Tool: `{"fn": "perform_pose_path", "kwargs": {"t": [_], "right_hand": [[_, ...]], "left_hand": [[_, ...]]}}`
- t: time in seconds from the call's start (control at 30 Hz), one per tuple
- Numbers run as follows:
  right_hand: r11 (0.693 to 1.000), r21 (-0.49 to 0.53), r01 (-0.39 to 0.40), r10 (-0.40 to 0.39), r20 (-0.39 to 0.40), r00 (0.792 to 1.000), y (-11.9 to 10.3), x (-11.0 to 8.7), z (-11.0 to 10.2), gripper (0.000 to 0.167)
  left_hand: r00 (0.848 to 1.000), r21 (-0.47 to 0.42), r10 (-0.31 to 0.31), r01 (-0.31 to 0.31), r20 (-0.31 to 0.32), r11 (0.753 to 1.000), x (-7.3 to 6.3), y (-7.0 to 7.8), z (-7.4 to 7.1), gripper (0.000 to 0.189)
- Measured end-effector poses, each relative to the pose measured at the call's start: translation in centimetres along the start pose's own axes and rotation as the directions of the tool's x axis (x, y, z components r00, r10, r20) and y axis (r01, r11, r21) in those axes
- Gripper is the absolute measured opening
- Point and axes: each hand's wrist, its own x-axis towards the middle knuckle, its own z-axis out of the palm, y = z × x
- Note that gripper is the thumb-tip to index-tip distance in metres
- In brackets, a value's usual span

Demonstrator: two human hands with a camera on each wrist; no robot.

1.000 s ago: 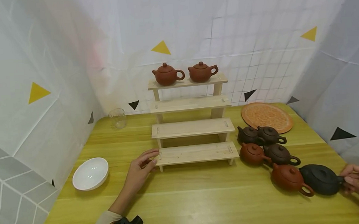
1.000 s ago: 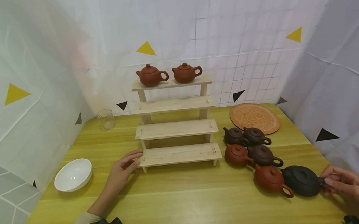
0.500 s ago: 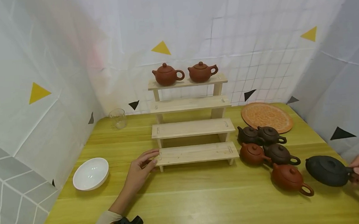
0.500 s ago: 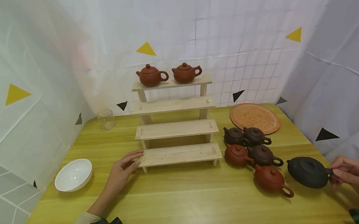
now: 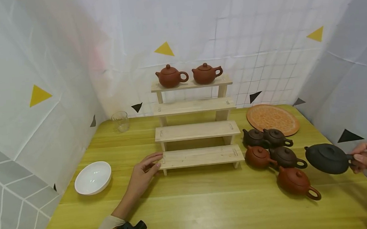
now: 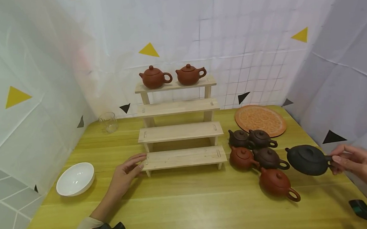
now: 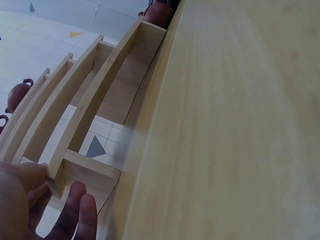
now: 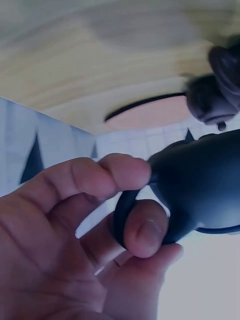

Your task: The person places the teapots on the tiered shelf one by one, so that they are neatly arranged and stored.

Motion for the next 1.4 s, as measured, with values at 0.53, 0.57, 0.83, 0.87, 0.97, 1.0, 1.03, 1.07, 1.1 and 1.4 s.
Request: {"fn": "perform_pose_path", "kwargs": {"t": [0.53, 0.57, 0.83, 0.87, 0.97, 1.0, 1.03, 1.07, 1.1, 1.4], "right_hand": [[0.99, -0.057, -0.125, 0.122, -0.062, 0.991, -5.7, 4.8, 1.7, 0.011], [0.989, -0.052, -0.137, 0.134, -0.059, 0.989, -6.2, 5.1, 1.9, 0.011], [0.989, -0.018, -0.149, 0.147, -0.067, 0.987, -8.2, 7.2, 2.7, 0.016], [0.988, -0.018, -0.151, 0.15, -0.07, 0.986, -8.3, 7.5, 2.7, 0.015], [0.987, -0.027, -0.157, 0.155, -0.065, 0.986, -8.9, 8.2, 2.9, 0.012], [0.987, -0.028, -0.158, 0.156, -0.06, 0.986, -9.0, 8.4, 2.9, 0.011], [0.986, -0.037, -0.16, 0.158, -0.059, 0.986, -9.2, 8.7, 2.9, 0.01], [0.986, -0.04, -0.165, 0.162, -0.053, 0.985, -9.5, 9.0, 3.0, 0.01], [0.984, -0.043, -0.173, 0.171, -0.049, 0.984, -9.7, 9.3, 3.1, 0.01], [0.989, -0.014, -0.147, 0.146, -0.047, 0.988, -11.4, 10.9, 4.4, 0.009]], "left_hand": [[1.0, -0.012, -0.003, 0.003, 0.005, 1.0, 0.1, 0.0, 0.0, 0.029], [1.0, -0.011, -0.001, 0.001, 0.007, 1.0, 0.1, 0.1, 0.0, 0.029], [1.0, -0.003, -0.004, 0.004, 0.011, 1.0, 0.1, 0.1, 0.0, 0.029], [1.0, -0.004, -0.005, 0.005, 0.01, 1.0, 0.1, 0.1, 0.0, 0.029], [1.0, -0.007, -0.005, 0.005, 0.009, 1.0, 0.1, 0.2, 0.0, 0.029], [1.0, -0.008, -0.005, 0.005, 0.009, 1.0, 0.1, 0.2, 0.0, 0.029], [1.0, -0.009, -0.004, 0.004, 0.009, 1.0, 0.1, 0.3, 0.0, 0.029], [1.0, -0.011, -0.003, 0.003, 0.01, 1.0, 0.1, 0.3, 0.0, 0.029], [1.0, -0.009, -0.004, 0.004, 0.009, 1.0, 0.1, 0.3, -0.1, 0.029], [1.0, -0.005, 0.015, -0.015, 0.015, 1.0, 0.1, 0.1, -0.1, 0.03]]}}
